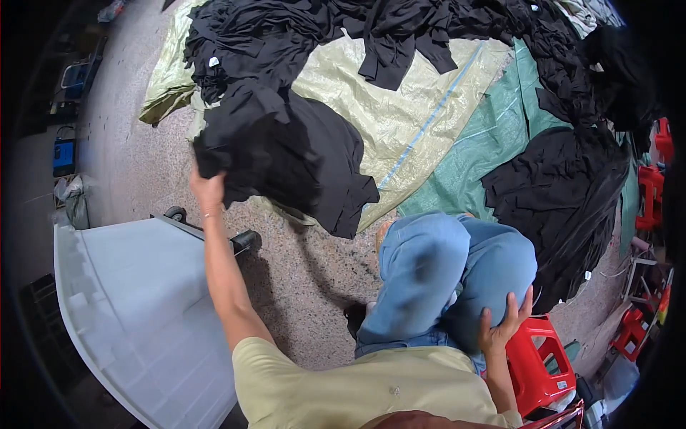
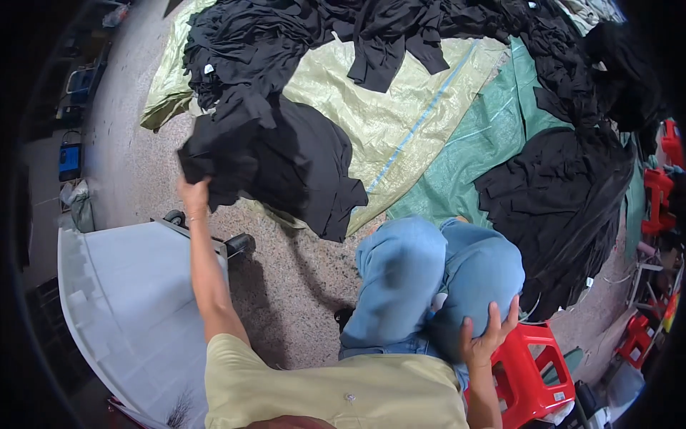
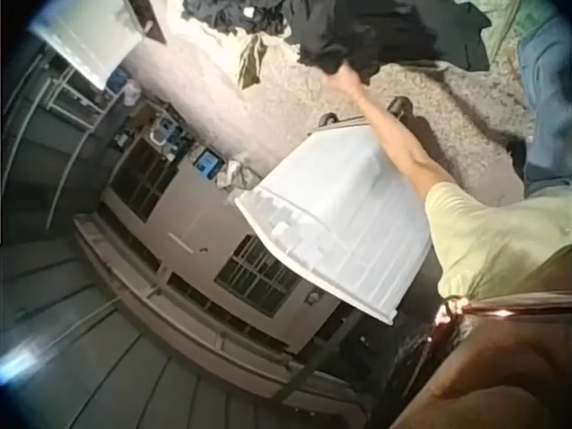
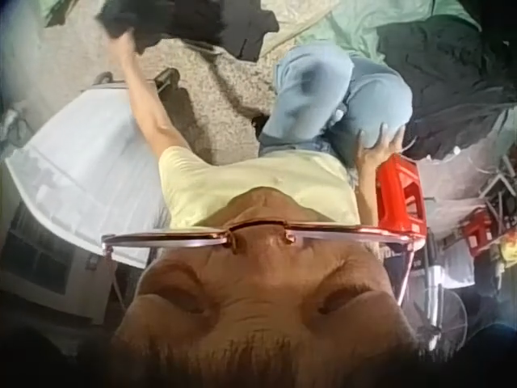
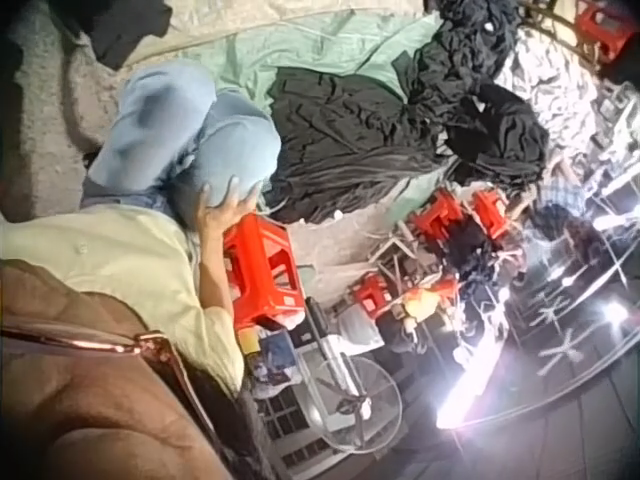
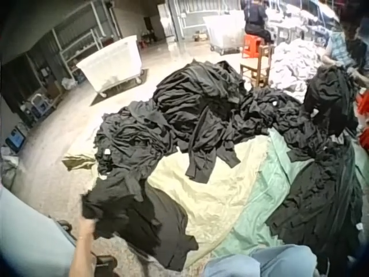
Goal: Inspecting and sorting black garments on a factory floor.
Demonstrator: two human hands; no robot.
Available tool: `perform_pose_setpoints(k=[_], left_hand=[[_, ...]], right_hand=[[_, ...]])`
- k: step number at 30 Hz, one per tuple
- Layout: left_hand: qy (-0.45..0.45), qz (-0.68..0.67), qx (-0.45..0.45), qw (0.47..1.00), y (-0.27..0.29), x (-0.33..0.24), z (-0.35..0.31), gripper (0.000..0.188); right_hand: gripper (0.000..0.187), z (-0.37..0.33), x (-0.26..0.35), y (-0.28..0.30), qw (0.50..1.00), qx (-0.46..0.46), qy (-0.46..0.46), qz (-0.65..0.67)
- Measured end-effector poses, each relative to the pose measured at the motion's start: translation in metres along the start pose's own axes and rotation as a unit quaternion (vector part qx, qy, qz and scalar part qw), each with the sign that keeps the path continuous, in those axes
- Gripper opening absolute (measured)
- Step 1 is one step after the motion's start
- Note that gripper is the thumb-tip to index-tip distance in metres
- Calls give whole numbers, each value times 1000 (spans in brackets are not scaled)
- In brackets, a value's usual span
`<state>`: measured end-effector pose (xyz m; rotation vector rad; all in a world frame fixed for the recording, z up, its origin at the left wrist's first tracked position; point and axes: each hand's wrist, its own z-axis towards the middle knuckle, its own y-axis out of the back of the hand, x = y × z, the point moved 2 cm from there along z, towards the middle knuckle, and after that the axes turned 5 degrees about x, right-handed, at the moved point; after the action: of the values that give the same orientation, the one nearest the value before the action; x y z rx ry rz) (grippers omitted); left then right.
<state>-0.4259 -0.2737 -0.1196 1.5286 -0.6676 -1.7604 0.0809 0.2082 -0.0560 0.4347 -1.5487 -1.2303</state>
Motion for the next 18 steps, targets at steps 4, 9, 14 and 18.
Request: perform_pose_setpoints(k=[4, 9, 14, 18], left_hand=[[33, -69, -129, 989, 120, 12, 10, 35], [-219, -136, -129, 958, 272, -35, 1, 27], [-241, -108, -134, 955, 325, -136, -74, 34], [-292, -170, -17, 941, 235, -261, -192, 47]], right_hand=[[67, 5, 2, -4, 1000, -1, 0, 23], [65, 16, 12, -5, 999, -14, 36, 35], [64, 26, 24, -6, 996, 20, 71, 59], [56, 29, 11, -8, 987, 4, 74, 144]])
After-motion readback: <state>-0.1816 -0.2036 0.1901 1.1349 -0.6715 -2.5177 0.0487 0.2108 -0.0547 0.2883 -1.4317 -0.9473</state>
